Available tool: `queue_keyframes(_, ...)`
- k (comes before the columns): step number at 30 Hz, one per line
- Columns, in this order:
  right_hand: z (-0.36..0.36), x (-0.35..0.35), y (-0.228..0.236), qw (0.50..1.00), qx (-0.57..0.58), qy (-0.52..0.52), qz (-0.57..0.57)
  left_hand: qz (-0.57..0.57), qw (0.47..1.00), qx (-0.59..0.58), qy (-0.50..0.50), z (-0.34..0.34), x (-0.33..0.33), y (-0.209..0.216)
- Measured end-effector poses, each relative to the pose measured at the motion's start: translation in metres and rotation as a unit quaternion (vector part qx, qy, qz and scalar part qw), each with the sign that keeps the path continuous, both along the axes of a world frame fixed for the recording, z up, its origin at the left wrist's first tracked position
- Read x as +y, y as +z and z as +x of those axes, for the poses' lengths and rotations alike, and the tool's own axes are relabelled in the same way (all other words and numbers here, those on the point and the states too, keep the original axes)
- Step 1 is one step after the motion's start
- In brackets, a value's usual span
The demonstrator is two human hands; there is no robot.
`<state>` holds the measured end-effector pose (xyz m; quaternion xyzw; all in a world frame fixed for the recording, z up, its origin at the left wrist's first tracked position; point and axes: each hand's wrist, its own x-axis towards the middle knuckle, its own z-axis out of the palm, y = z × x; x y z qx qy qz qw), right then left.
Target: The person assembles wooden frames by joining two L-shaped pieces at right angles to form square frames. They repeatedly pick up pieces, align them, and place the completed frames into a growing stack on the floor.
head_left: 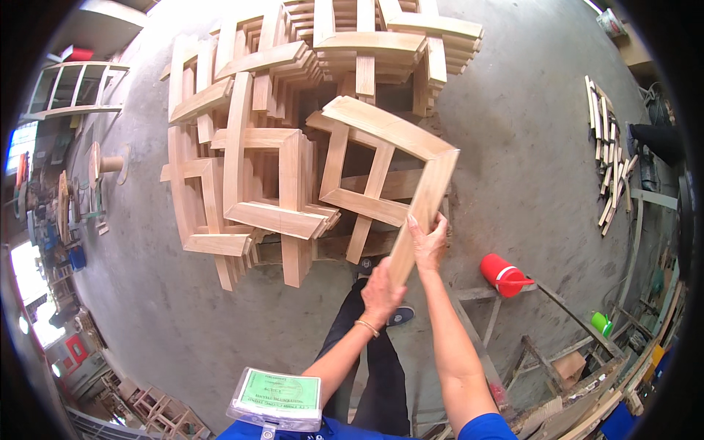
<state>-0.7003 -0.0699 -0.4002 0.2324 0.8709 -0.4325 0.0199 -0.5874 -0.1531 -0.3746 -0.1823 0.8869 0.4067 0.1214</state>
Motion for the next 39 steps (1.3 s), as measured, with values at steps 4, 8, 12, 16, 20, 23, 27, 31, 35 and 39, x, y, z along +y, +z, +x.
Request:
queue_keyframes(4,0.037,0.0,-0.039,0.99,-0.108,0.043,-0.077,-0.06,0.997,-0.042,0.019,-0.005,-0.06,-0.063)
queue_keyframes(8,0.105,0.05,-0.068,0.981,-0.167,0.028,-0.096,-0.073,0.993,-0.08,0.054,-0.026,-0.079,-0.105)
queue_keyframes(12,0.169,0.098,-0.076,0.959,-0.275,-0.026,-0.069,-0.077,0.99,-0.097,0.073,-0.042,-0.073,-0.146)
queue_keyframes(16,0.203,0.105,-0.073,0.931,-0.344,-0.069,-0.101,-0.13,0.99,-0.034,0.035,-0.043,-0.089,-0.179)
queue_keyframes(20,0.24,0.105,-0.079,0.923,-0.37,-0.065,-0.09,-0.203,0.977,0.056,0.024,-0.041,-0.082,-0.196)
queue_keyframes(23,0.26,0.095,-0.083,0.915,-0.365,-0.101,-0.142,-0.039,0.984,-0.164,0.058,-0.032,-0.084,-0.2)
queue_keyframes(27,0.256,0.077,-0.078,0.894,-0.398,-0.1,-0.181,-0.095,0.971,-0.219,0.013,-0.033,-0.1,-0.205)
queue_keyframes(31,0.266,0.082,-0.073,0.893,-0.385,-0.127,-0.194,-0.093,0.972,-0.216,0.023,-0.033,-0.077,-0.205)
queue_keyframes(35,0.267,0.083,-0.057,0.901,-0.339,-0.157,-0.219,0.0,0.988,-0.149,0.038,-0.024,-0.078,-0.211)
queue_keyframes(39,0.253,0.075,-0.017,0.929,-0.285,-0.122,-0.2,0.162,0.971,-0.173,0.027,-0.032,-0.096,-0.22)
